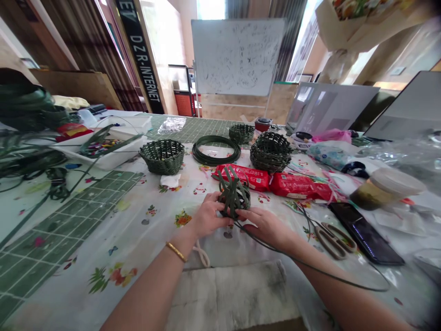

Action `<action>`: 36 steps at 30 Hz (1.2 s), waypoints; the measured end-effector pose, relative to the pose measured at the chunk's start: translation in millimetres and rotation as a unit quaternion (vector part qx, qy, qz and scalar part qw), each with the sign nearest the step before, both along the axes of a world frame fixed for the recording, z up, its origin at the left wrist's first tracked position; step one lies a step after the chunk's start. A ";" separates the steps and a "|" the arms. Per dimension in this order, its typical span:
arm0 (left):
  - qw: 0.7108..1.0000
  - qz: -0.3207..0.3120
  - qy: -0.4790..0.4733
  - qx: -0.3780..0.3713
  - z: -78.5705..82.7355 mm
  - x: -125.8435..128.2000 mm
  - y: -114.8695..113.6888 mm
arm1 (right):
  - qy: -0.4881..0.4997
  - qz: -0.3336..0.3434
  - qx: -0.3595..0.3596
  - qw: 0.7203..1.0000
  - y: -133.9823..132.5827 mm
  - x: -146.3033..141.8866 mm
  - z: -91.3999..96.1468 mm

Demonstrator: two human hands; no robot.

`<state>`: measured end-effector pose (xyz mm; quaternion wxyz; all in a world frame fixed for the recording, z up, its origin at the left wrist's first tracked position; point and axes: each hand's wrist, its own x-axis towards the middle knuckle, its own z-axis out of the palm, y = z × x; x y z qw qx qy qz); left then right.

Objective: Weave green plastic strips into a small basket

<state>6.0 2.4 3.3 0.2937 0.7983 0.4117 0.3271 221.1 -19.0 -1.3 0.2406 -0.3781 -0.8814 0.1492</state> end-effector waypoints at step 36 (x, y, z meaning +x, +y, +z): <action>0.996 -0.005 -0.084 -0.027 -6.7 22.6 -2.3 | 0.211 -0.201 -0.081 0.953 -5.7 -25.3 -3.0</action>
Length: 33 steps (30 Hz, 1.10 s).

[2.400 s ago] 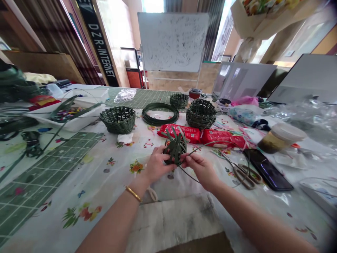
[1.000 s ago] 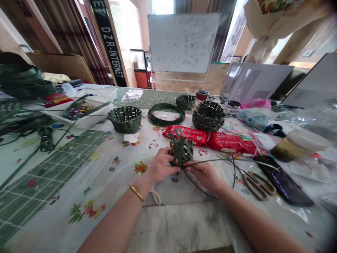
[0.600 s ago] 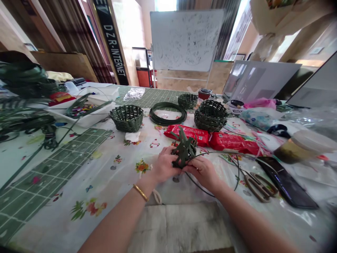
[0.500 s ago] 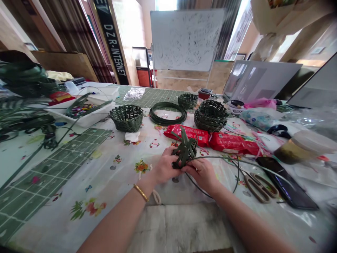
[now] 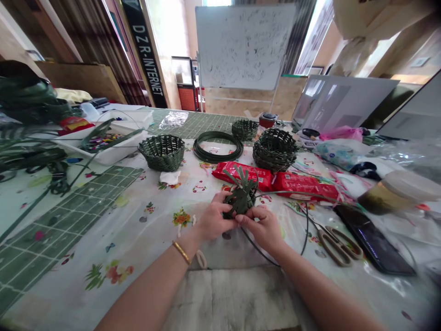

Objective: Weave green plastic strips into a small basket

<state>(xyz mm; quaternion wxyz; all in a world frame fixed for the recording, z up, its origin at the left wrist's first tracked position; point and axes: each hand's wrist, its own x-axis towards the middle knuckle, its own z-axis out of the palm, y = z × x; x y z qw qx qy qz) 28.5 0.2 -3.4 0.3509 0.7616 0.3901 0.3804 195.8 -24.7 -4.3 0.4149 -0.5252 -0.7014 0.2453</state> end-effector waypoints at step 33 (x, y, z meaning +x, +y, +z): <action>0.997 0.036 0.034 0.052 -0.2 -0.5 -2.1 | -0.061 -0.018 0.088 0.994 0.2 -8.2 -0.8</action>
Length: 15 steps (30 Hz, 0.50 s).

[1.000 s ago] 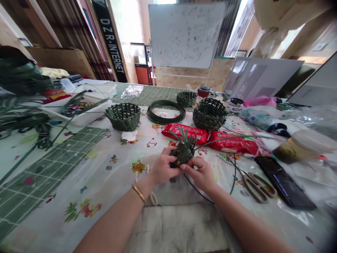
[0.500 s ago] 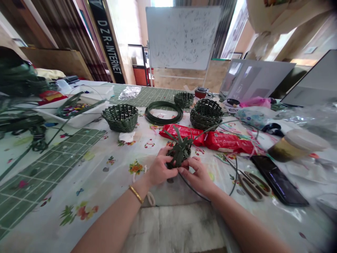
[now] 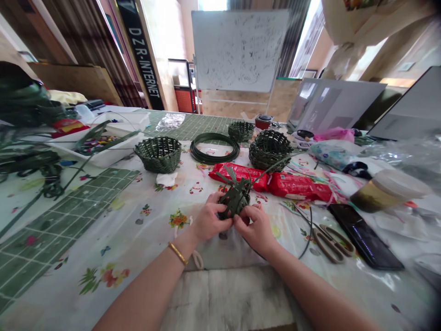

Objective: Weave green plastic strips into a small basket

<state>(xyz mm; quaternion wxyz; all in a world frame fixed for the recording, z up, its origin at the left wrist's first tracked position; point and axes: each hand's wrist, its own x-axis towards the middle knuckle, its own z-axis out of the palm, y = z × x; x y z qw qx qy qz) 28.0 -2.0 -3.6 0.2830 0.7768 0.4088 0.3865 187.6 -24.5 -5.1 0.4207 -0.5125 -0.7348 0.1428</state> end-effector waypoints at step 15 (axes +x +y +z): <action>1.000 0.028 -0.003 0.015 1.8 3.9 -3.5 | 0.100 0.130 0.080 0.983 -10.8 15.5 -11.0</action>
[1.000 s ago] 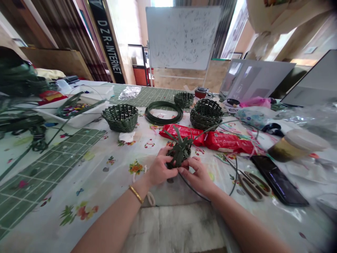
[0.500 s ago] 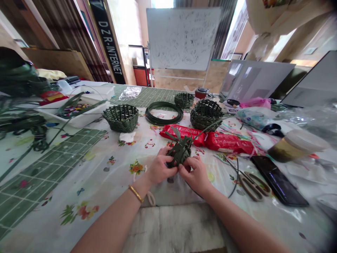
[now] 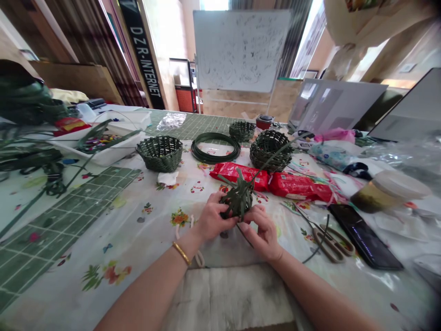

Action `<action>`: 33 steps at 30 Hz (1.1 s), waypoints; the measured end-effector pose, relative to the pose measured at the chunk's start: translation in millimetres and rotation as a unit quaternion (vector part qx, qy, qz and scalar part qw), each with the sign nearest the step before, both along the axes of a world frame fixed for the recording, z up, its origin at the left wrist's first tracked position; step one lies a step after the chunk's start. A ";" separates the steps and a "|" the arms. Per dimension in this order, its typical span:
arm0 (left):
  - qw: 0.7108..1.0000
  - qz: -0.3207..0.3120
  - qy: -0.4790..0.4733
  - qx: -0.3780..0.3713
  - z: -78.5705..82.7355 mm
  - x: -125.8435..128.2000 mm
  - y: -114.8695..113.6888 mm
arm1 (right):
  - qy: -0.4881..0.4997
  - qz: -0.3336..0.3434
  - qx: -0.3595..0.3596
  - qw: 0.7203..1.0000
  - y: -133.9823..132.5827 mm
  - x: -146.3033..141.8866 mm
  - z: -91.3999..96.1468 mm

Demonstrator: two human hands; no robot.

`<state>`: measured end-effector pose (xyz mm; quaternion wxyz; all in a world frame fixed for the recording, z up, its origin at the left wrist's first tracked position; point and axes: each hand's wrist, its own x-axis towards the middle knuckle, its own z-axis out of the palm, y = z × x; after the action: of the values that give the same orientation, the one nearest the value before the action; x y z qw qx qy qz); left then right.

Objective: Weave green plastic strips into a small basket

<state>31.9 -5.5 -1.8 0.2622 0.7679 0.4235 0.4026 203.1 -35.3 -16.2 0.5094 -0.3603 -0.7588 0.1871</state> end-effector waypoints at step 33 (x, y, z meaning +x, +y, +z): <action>0.999 -0.021 -0.011 -0.022 -1.6 -5.7 5.0 | 0.043 0.144 -0.230 0.962 1.3 17.8 17.4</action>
<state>26.2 -0.5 -3.4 0.2925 0.7661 0.4130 0.3962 220.9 -33.9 1.3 0.4126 -0.3458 -0.7167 0.4433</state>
